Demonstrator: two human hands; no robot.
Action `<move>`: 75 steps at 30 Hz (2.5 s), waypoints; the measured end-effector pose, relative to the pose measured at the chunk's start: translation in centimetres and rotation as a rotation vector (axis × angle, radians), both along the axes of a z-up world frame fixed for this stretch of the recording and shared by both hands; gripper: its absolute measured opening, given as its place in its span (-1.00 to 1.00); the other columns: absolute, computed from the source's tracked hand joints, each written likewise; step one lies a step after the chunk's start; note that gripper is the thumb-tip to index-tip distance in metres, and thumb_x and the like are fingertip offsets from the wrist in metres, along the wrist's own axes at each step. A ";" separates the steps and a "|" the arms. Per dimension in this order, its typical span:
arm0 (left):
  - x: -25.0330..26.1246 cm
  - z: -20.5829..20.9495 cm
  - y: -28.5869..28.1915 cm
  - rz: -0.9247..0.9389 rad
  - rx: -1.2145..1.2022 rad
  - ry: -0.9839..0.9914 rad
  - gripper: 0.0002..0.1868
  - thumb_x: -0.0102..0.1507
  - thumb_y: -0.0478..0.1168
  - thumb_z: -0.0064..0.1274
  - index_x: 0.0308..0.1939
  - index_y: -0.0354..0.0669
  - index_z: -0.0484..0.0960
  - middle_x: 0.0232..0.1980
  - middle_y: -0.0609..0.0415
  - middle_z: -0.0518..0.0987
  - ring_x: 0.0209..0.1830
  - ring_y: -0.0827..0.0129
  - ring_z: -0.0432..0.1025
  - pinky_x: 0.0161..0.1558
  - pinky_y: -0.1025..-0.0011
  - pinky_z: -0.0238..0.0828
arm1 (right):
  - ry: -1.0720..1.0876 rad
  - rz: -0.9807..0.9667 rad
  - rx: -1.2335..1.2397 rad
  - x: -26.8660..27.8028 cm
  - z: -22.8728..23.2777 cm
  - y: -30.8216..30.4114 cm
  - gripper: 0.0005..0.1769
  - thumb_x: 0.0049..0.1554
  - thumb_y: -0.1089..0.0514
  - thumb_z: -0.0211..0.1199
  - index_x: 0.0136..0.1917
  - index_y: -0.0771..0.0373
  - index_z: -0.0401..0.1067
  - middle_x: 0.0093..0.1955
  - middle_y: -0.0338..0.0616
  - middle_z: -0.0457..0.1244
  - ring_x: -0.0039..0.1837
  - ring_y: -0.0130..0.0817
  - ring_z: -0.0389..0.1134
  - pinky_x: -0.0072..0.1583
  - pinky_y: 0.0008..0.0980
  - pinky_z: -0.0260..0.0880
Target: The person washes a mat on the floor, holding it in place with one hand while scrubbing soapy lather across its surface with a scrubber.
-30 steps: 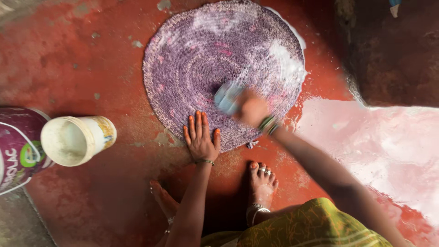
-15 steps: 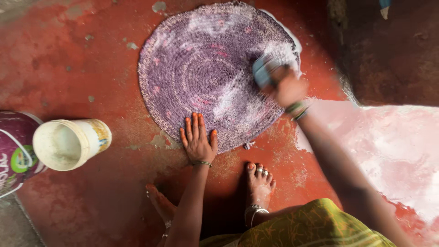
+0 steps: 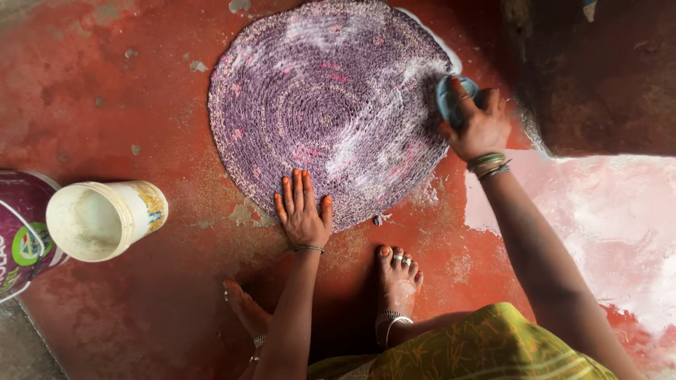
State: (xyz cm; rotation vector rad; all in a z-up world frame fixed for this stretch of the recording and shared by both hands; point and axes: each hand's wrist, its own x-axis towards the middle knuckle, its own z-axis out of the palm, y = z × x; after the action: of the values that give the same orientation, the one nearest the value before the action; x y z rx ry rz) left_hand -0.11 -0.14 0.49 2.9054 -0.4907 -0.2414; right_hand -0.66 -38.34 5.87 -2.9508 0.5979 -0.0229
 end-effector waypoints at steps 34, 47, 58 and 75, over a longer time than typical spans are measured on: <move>9.7 1.1 -4.9 0.006 0.362 0.152 -0.18 0.45 0.32 -0.83 0.66 -0.05 -0.32 0.72 -0.04 -0.37 0.68 0.05 -0.50 0.58 -0.07 -0.62 | 0.221 0.062 0.357 -7.2 2.5 11.3 -0.03 -0.06 -0.26 0.46 0.56 -0.40 0.14 0.17 0.02 0.21 0.15 -0.03 0.34 0.09 -0.06 0.49; -0.8 0.8 -3.0 -0.135 0.098 0.049 -0.17 0.40 0.29 -0.55 0.65 -0.03 -0.18 0.70 -0.05 -0.24 0.70 0.06 -0.42 0.55 -0.04 -0.67 | 0.377 0.407 -0.073 2.9 -4.6 2.4 -0.06 0.00 -0.53 0.30 0.56 -0.35 0.12 0.27 0.01 0.23 0.23 -0.11 0.32 -0.01 -0.09 0.51; -0.1 2.4 -3.1 -0.222 0.470 0.211 -0.06 0.34 0.36 -0.54 0.64 -0.16 -0.16 0.70 -0.10 -0.25 0.67 0.04 -0.43 0.48 -0.03 -0.68 | -0.133 0.741 0.183 -3.1 -5.8 16.6 -0.21 -0.18 -0.35 0.49 0.29 -0.14 0.49 0.19 0.22 0.23 0.16 0.10 0.29 0.11 0.06 0.43; -0.8 0.6 -2.7 -0.064 -0.199 -0.166 0.06 0.37 0.39 -0.53 0.56 -0.55 -0.24 0.64 -0.38 -0.26 0.67 -0.06 -0.40 0.56 0.06 -0.57 | 0.034 0.750 0.246 0.9 -1.9 16.3 -0.05 -0.20 -0.41 0.46 0.43 -0.32 0.28 0.24 0.06 0.25 0.15 -0.05 0.33 0.13 -0.09 0.43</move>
State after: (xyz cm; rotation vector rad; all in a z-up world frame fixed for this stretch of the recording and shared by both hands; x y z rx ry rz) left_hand -0.95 -2.81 1.04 2.7301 -0.5974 0.0391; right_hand 0.19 -22.01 4.00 -2.7377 -0.4885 0.1608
